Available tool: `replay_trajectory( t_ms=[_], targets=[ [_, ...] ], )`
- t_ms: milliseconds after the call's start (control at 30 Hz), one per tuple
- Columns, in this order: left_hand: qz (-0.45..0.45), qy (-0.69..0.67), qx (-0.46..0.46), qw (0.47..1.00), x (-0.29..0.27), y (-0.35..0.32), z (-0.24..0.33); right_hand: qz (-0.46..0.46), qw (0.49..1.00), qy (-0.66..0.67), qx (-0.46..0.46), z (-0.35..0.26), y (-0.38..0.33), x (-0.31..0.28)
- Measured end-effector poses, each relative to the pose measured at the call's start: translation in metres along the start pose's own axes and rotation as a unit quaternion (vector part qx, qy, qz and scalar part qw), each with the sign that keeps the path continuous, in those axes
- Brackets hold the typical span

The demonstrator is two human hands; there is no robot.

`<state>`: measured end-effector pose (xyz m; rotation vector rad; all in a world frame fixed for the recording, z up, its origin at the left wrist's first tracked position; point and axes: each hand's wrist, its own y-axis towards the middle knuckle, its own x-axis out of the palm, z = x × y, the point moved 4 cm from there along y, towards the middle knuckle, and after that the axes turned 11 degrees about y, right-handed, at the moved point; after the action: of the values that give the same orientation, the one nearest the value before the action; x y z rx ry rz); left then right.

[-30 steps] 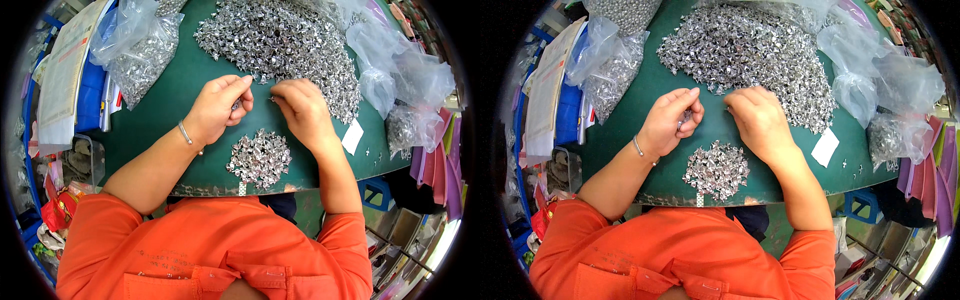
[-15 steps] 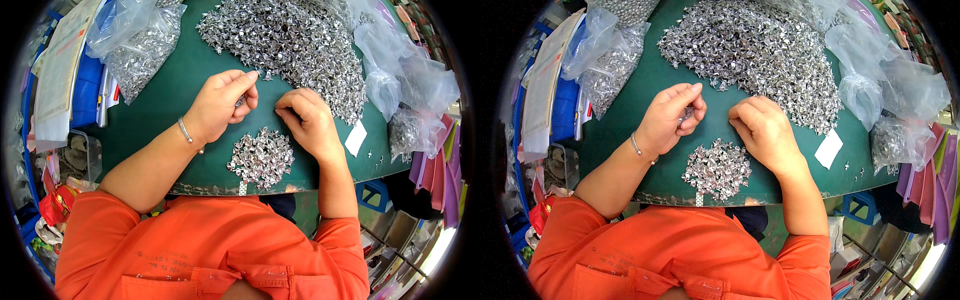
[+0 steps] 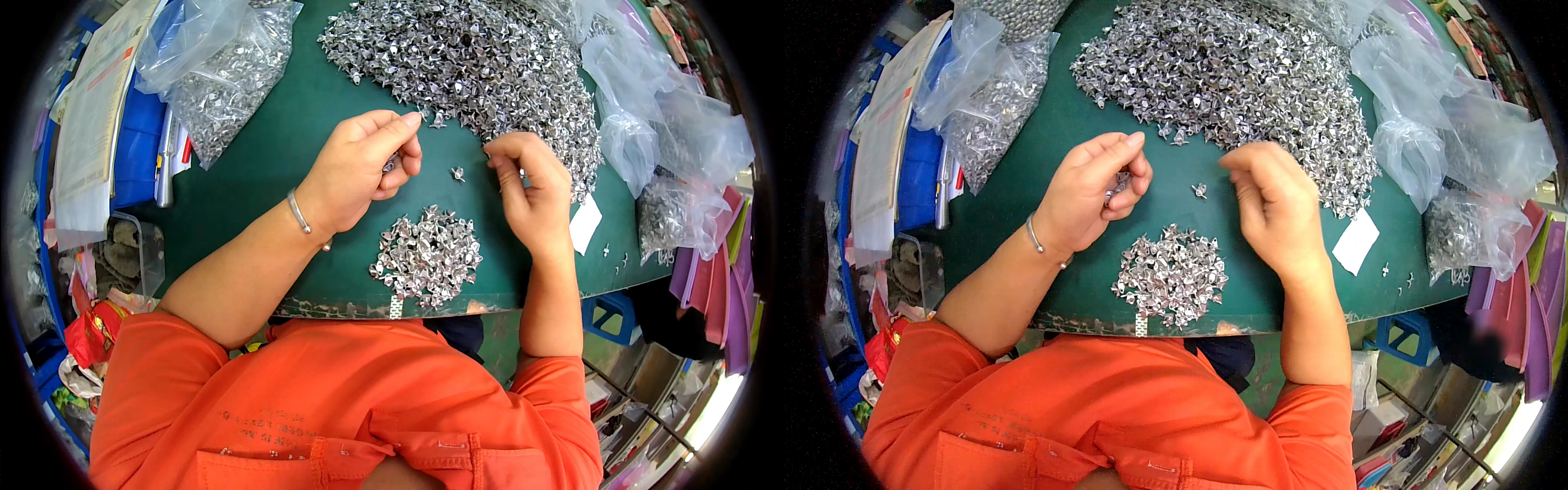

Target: The person sits at a green table and repeatedly picks up small silver metal pieces from a large pile, separating them into a smaller pile. The hands move items one by one, occasionally adjusting the pile, without using any tools.

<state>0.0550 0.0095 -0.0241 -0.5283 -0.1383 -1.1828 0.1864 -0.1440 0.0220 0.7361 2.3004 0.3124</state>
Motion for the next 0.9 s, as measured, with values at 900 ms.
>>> replay_trajectory(
  t_ms=[900],
  targets=[
    [-0.095, -0.113, -0.088, 0.985, 0.005, 0.000, -0.009, 0.112, 0.976, 0.015, 0.187, 0.013, -0.063, -0.024]
  ],
)
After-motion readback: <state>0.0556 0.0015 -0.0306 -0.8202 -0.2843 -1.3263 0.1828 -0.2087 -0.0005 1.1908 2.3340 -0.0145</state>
